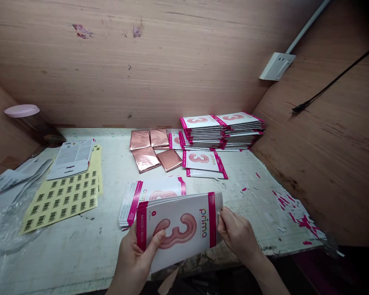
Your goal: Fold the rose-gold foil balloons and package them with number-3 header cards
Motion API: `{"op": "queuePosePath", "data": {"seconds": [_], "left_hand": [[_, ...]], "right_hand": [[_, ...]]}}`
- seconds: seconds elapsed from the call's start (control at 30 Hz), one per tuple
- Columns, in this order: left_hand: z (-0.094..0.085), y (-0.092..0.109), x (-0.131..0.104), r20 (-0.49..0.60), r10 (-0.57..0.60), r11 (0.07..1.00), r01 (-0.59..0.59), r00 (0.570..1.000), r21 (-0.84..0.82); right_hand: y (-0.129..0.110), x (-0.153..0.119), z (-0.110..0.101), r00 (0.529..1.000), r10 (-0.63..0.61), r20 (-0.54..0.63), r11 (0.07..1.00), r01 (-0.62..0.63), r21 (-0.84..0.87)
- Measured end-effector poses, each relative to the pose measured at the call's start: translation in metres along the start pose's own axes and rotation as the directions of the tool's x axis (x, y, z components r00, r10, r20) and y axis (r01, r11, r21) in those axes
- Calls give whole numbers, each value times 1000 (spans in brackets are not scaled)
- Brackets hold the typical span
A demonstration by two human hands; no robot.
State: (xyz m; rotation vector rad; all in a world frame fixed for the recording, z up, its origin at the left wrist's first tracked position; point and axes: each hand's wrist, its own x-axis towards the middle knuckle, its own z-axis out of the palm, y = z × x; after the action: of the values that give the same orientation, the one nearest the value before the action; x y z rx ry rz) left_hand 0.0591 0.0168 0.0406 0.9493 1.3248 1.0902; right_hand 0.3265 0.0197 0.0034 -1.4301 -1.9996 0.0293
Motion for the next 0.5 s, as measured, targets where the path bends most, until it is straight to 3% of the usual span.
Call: {"op": "queuePosePath", "data": {"seconds": [0.07, 0.13, 0.23, 0.3, 0.37, 0.4, 0.47, 0.5], "left_hand": [[2, 1, 0, -5, 7, 1000, -7, 1000, -8], [3, 3, -1, -19, 21, 1000, -21, 1000, -1], [2, 2, 2, -14, 33, 999, -33, 999, 12], [-1, 1, 6, -12, 34, 999, -34, 999, 8], [-5, 0, 11, -23, 17, 1000, -18, 1000, -10], [-7, 0, 13, -30, 5, 1000, -6, 1000, -31], [-10, 1, 16, -39, -27, 996, 23, 999, -91], [-12, 1, 17, -41, -44, 992, 38, 998, -122]], "right_hand": [[0, 0, -2, 997, 67, 31, 996, -69, 54], [-3, 1, -5, 966, 204, 156, 940, -238, 244], [-4, 0, -13, 900, 300, 316, 765, -425, 485], [3, -4, -26, 890, 339, 304, 649, -455, 609], [24, -9, -47, 883, 442, 156, 613, -425, 666], [40, -12, -60, 853, 522, 11, 668, -417, 616], [79, -14, -86, 744, 593, -309, 802, -510, 311], [100, -14, -97, 705, 584, -403, 796, -596, 110]]}}
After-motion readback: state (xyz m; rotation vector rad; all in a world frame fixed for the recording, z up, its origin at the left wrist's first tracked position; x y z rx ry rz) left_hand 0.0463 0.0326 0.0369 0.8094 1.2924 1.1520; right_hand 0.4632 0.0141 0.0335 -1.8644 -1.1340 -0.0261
